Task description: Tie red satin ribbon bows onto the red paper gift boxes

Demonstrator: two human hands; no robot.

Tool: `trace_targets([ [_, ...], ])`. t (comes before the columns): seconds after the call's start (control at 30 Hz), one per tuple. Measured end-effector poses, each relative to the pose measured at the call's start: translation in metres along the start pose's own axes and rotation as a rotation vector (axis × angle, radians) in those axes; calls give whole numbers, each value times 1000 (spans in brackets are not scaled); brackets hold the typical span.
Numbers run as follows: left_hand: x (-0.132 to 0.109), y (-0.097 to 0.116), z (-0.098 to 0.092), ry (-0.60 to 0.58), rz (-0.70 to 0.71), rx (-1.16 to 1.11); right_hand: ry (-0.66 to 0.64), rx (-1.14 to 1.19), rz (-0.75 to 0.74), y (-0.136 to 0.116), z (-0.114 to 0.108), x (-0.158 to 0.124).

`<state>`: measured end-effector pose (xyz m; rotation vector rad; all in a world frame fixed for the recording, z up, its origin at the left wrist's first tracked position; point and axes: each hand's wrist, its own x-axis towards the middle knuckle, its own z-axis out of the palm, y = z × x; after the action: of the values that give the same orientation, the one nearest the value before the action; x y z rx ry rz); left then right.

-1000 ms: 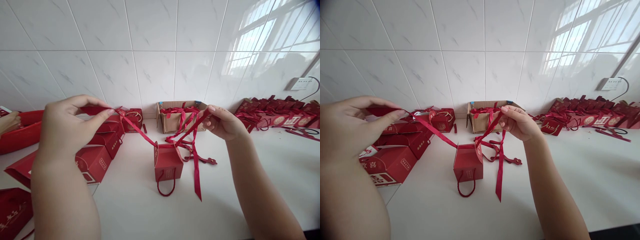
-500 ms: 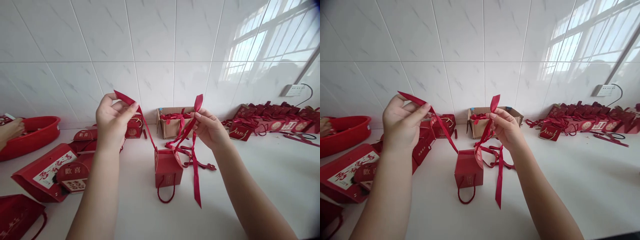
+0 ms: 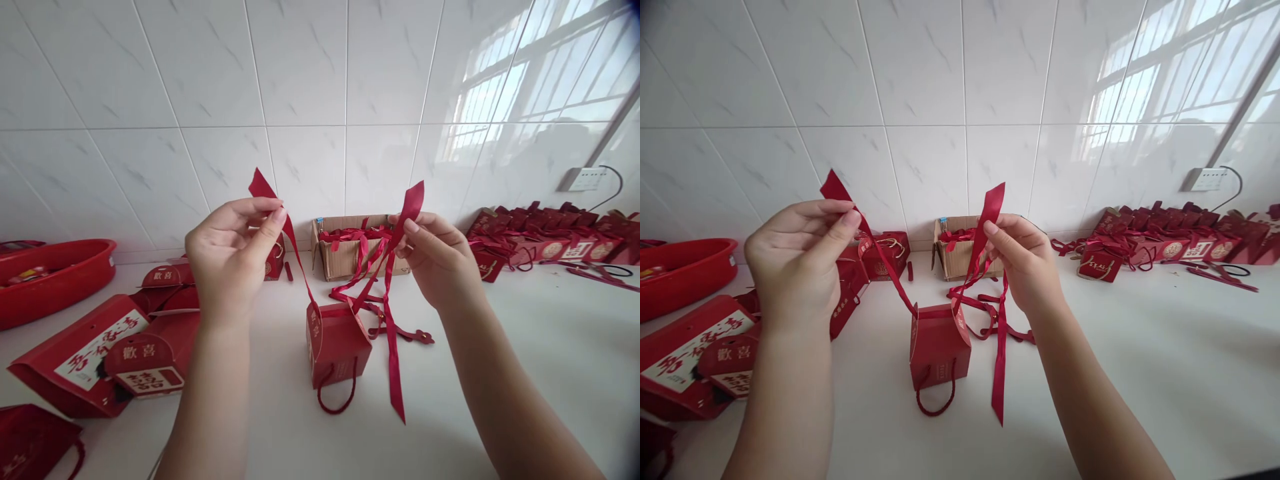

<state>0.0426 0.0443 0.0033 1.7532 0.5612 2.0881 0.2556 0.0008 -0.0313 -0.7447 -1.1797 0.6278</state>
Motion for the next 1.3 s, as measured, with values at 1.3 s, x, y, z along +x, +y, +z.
trace_targets([
  [1.3,-20,17,15,-383,-179,-147,-82,110,23,-17,8,-13],
])
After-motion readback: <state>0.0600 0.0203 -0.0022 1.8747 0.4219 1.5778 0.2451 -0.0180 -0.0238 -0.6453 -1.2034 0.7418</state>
